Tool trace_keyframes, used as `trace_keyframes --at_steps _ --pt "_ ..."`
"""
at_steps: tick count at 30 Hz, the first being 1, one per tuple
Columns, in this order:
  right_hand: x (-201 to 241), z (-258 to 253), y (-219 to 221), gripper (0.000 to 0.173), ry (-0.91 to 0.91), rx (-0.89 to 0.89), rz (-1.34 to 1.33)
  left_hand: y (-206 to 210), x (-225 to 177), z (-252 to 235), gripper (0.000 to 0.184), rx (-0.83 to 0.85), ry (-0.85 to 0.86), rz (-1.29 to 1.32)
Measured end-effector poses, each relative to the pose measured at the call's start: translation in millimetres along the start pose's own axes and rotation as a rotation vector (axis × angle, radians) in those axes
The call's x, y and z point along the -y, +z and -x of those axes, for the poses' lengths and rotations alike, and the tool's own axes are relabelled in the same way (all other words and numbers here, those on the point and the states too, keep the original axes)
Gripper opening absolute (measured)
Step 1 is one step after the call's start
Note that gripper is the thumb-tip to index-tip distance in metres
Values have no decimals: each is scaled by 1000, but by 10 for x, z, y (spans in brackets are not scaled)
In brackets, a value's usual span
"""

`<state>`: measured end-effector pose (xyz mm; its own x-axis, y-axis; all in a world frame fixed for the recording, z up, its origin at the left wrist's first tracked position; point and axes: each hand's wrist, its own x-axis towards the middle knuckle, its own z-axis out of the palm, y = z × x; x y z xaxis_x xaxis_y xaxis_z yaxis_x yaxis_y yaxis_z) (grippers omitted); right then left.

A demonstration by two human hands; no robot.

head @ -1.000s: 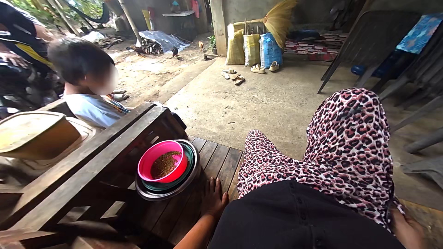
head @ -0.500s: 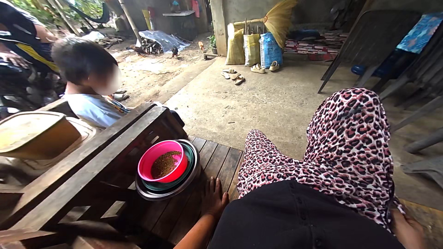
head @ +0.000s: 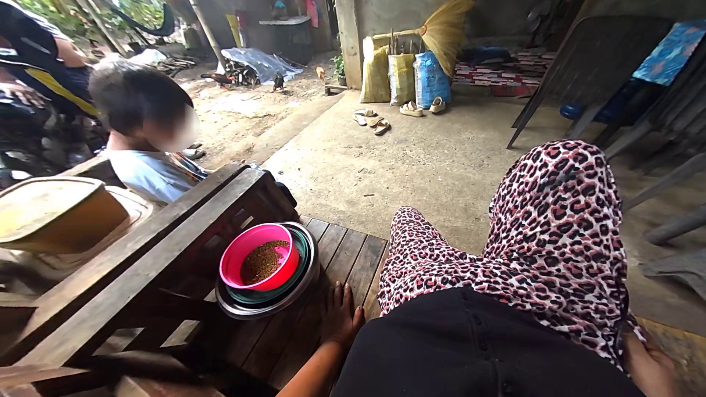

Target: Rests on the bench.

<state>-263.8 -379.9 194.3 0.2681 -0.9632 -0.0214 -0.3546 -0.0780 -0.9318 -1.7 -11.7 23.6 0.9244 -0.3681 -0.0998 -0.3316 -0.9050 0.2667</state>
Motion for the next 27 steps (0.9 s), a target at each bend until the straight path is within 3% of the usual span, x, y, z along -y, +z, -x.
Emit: trace_keyframes --at_steps 27 --pt "15 15 2 37 -10 -14 -3 -19 -3 4 72 36 -5 -14"
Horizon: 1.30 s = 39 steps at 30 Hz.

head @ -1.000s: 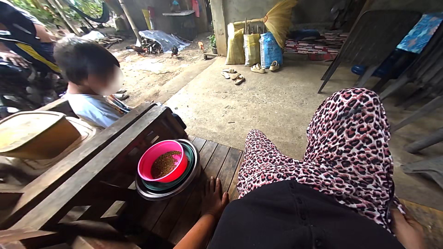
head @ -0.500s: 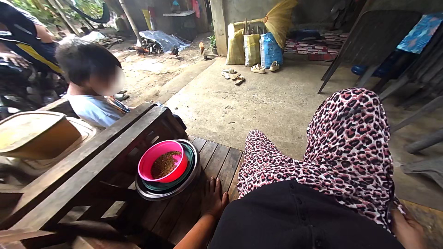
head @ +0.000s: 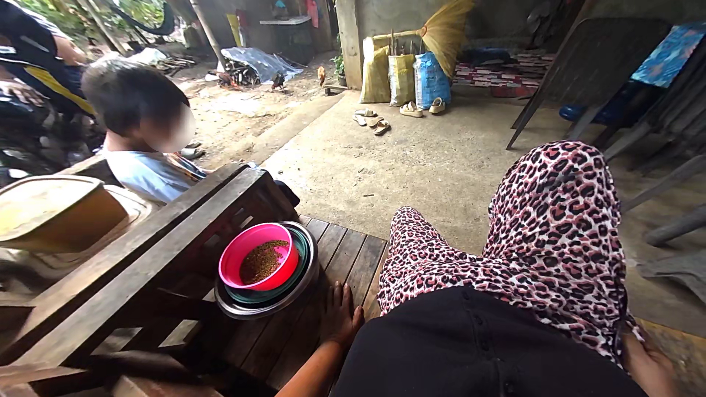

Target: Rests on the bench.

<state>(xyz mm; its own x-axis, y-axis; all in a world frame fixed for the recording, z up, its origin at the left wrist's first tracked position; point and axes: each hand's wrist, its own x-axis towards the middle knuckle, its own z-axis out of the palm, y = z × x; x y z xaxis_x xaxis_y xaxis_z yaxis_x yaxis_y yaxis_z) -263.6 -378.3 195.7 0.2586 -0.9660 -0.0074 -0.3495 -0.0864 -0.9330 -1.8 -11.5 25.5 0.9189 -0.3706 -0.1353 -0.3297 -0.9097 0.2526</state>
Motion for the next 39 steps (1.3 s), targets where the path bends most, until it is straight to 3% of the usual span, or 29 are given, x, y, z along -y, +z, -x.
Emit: trace_keyframes --at_steps 39 --pt "-37 -22 -4 39 0 14 -5 34 17 -11 72 -16 6 15"
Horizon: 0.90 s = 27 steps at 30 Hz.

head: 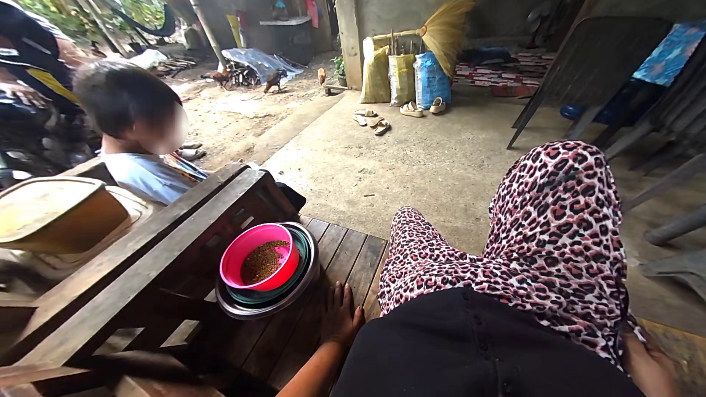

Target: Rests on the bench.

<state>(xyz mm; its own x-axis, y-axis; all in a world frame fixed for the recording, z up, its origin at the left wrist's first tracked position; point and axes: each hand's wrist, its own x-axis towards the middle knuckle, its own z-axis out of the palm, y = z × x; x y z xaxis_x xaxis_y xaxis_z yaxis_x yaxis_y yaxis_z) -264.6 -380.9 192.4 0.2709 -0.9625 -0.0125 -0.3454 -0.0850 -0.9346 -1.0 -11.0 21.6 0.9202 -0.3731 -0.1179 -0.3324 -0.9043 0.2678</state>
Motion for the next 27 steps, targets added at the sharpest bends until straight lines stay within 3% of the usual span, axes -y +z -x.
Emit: trace_keyframes --at_steps 4,7,11,16,27 --pt "-8 -4 0 37 -3 0 -11 18 14 -4 73 -7 8 4" --pt "-5 -3 0 38 4 0 -5 367 174 -80 79 -206 60 -29" --pt "-10 -8 2 37 -1 -7 1 406 195 -94 79 -230 73 -38" --pt "-4 -2 3 39 3 -7 0 -27 -11 7 73 7 -1 -1" --pt "2 -3 -2 39 1 -4 23 91 40 -15 74 -64 18 -12"
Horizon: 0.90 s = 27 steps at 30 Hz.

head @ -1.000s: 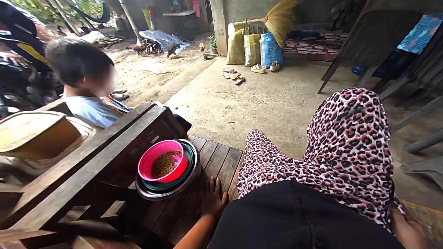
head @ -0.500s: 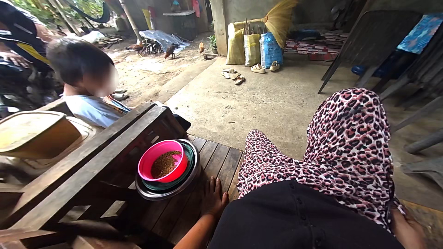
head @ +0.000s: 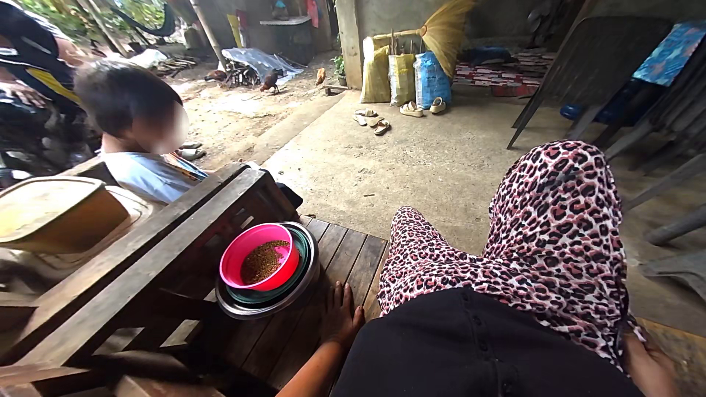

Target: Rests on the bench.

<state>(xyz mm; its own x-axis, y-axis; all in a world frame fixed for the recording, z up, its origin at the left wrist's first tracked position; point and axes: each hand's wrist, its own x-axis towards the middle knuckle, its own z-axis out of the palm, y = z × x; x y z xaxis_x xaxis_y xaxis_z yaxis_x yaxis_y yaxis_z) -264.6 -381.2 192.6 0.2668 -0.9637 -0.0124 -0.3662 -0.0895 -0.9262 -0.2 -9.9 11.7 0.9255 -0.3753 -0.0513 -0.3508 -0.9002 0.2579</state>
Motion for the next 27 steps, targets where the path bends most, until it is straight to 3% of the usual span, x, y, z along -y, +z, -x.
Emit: trace_keyframes --at_steps 16,27 --pt "32 29 12 36 6 -9 -26 -141 -59 13 73 79 -24 18" --pt "38 30 10 36 2 -10 -45 -89 -37 23 73 23 -4 22"
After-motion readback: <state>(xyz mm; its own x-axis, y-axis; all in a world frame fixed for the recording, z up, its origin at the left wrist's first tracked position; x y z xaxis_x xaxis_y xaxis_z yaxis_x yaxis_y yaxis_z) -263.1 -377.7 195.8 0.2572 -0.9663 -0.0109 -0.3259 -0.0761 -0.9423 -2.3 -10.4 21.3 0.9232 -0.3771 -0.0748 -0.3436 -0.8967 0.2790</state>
